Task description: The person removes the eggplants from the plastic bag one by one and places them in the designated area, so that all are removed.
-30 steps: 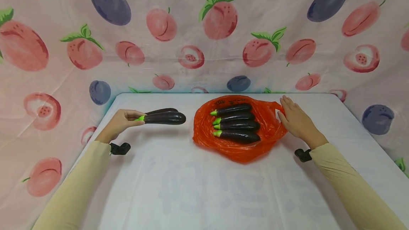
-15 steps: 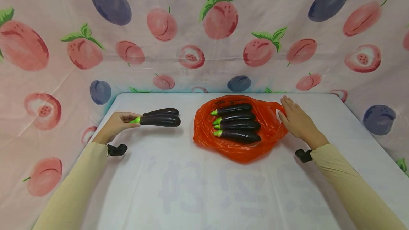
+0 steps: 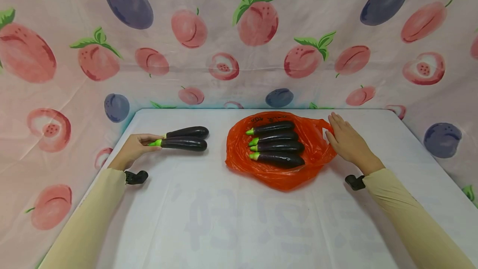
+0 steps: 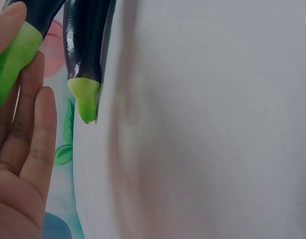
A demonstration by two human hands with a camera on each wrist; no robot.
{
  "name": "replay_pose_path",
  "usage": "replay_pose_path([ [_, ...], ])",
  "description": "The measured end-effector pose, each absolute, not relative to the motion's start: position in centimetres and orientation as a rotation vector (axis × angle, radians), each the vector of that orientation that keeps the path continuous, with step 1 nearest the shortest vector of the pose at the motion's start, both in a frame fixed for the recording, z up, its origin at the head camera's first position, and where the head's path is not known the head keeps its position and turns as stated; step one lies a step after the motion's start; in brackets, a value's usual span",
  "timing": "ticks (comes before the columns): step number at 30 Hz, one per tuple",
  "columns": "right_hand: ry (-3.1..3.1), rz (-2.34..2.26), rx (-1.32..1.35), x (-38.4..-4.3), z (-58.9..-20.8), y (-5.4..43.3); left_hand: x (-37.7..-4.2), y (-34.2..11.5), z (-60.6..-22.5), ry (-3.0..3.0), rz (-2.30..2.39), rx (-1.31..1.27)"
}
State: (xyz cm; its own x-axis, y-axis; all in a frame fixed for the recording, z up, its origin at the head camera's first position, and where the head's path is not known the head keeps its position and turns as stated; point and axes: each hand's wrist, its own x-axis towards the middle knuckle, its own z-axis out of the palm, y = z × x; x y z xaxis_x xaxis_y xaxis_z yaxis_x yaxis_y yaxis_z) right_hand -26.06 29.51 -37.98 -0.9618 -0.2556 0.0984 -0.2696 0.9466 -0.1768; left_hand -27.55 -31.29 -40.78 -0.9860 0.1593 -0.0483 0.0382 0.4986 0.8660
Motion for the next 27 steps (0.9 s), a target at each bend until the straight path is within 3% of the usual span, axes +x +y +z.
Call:
replay_pose_path([
  [19, -3.019, 0.306, 0.398, -26.2, -38.4, 29.7, -27.7, -31.7, -42.2, 2.585, 1.532, 0.128],
  [27, -3.034, 0.295, 0.396, -26.2, -38.2, 29.6, -28.0, -31.8, -42.5, 2.677, 1.341, 0.109],
])
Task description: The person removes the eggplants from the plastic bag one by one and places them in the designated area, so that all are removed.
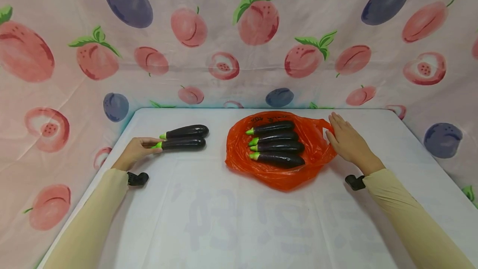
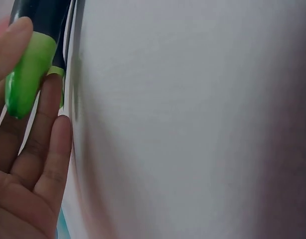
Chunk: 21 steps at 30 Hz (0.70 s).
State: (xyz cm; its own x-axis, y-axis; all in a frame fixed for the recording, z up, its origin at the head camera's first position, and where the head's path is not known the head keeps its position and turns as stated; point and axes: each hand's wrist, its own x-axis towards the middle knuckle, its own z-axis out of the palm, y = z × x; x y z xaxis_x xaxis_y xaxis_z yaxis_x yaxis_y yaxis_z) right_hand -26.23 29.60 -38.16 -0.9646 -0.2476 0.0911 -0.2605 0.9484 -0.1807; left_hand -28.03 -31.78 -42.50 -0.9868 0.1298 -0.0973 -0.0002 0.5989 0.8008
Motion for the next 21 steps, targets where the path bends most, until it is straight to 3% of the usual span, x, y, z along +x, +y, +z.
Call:
replay_pose_path([
  [21, -3.038, 0.299, 0.407, -26.15, -38.11, 29.53, -28.27, -31.47, -42.44, 2.707, 1.222, 0.181],
])
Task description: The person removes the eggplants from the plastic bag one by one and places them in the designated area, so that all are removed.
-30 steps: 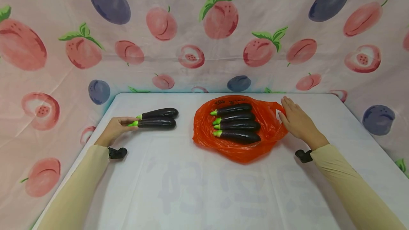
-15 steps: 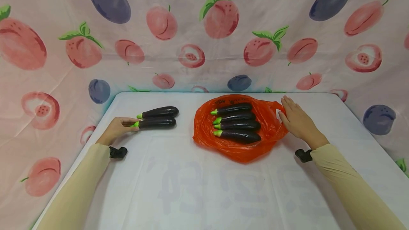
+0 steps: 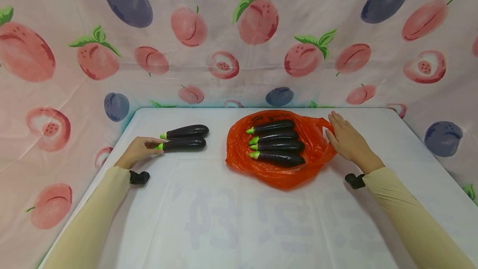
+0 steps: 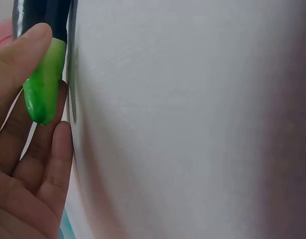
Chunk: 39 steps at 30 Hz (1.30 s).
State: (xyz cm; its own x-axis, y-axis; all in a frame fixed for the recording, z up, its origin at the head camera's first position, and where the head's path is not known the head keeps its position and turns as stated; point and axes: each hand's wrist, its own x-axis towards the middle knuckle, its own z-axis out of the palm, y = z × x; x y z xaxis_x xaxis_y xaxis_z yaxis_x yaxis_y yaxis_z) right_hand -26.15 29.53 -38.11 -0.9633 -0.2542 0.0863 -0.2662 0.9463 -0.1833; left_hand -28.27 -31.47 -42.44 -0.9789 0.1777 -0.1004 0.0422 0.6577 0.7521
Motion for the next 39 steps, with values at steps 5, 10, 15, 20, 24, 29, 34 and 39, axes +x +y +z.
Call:
replay_pose_path([
  [5, -3.042, 0.309, 0.404, -26.21, -38.08, 29.54, -28.52, -31.39, -42.59, 2.753, 1.16, 0.194],
  [10, -3.035, 0.309, 0.411, -26.27, -38.17, 29.6, -28.65, -31.2, -42.49, 2.792, 1.095, 0.204],
  [15, -3.03, 0.309, 0.404, -26.33, -38.3, 29.69, -28.73, -30.98, -42.4, 2.783, 1.084, 0.192],
  [20, -3.026, 0.315, 0.398, -26.31, -38.27, 29.69, -28.76, -30.95, -42.46, 2.761, 1.093, 0.174],
  [24, -3.024, 0.321, 0.398, -26.28, -38.33, 29.77, -28.73, -30.98, -42.45, 2.744, 1.103, 0.164],
  [29, -3.013, 0.338, 0.406, -26.24, -38.46, 29.85, -28.79, -31.16, -42.46, 2.732, 1.109, 0.171],
  [34, -3.012, 0.344, 0.412, -26.24, -38.45, 29.85, -28.72, -31.31, -42.54, 2.738, 1.129, 0.184],
  [39, -3.029, 0.335, 0.398, -26.2, -38.27, 29.8, -28.68, -31.27, -42.49, 2.768, 1.158, 0.211],
])
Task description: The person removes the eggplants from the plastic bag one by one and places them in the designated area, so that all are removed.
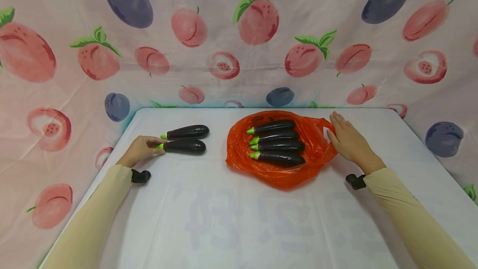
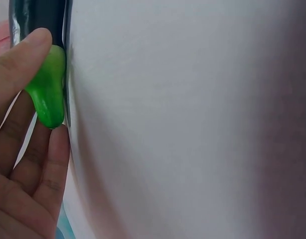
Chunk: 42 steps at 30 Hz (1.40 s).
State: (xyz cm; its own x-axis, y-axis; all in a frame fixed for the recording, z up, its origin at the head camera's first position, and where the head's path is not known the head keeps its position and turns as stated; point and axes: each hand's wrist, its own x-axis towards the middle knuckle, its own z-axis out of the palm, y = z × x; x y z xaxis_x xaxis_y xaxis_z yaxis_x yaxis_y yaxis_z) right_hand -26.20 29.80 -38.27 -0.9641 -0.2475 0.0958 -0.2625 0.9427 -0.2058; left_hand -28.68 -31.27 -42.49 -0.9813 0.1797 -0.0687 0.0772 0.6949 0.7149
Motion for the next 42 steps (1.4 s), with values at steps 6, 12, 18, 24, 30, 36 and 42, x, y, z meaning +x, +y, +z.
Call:
replay_pose_path([
  [6, -3.037, 0.314, 0.4, -26.2, -38.1, 29.7, -29.1, -31.1, -42.5, 2.768, 1.1, 0.178],
  [12, -3.042, 0.312, 0.394, -26.1, -38.1, 29.8, -29.0, -31.0, -42.3, 2.755, 1.102, 0.196],
  [18, -3.033, 0.34, 0.384, -26.0, -38.2, 29.8, -28.8, -31.2, -42.2, 2.728, 1.126, 0.223],
  [24, -3.038, 0.347, 0.38, -26.0, -38.1, 29.9, -28.8, -31.7, -42.4, 2.707, 1.15, 0.229],
  [30, -3.037, 0.342, 0.377, -26.0, -38.1, 29.9, -28.6, -32.4, -42.4, 2.692, 1.171, 0.27],
  [36, -3.046, 0.335, 0.386, -26.0, -37.8, 29.8, -28.1, -33.1, -41.0, 2.65, 1.25, 0.272],
  [42, -3.048, 0.345, 0.392, -25.9, -37.8, 29.8, -28.0, -32.8, -38.9, 2.584, 1.437, 0.343],
])
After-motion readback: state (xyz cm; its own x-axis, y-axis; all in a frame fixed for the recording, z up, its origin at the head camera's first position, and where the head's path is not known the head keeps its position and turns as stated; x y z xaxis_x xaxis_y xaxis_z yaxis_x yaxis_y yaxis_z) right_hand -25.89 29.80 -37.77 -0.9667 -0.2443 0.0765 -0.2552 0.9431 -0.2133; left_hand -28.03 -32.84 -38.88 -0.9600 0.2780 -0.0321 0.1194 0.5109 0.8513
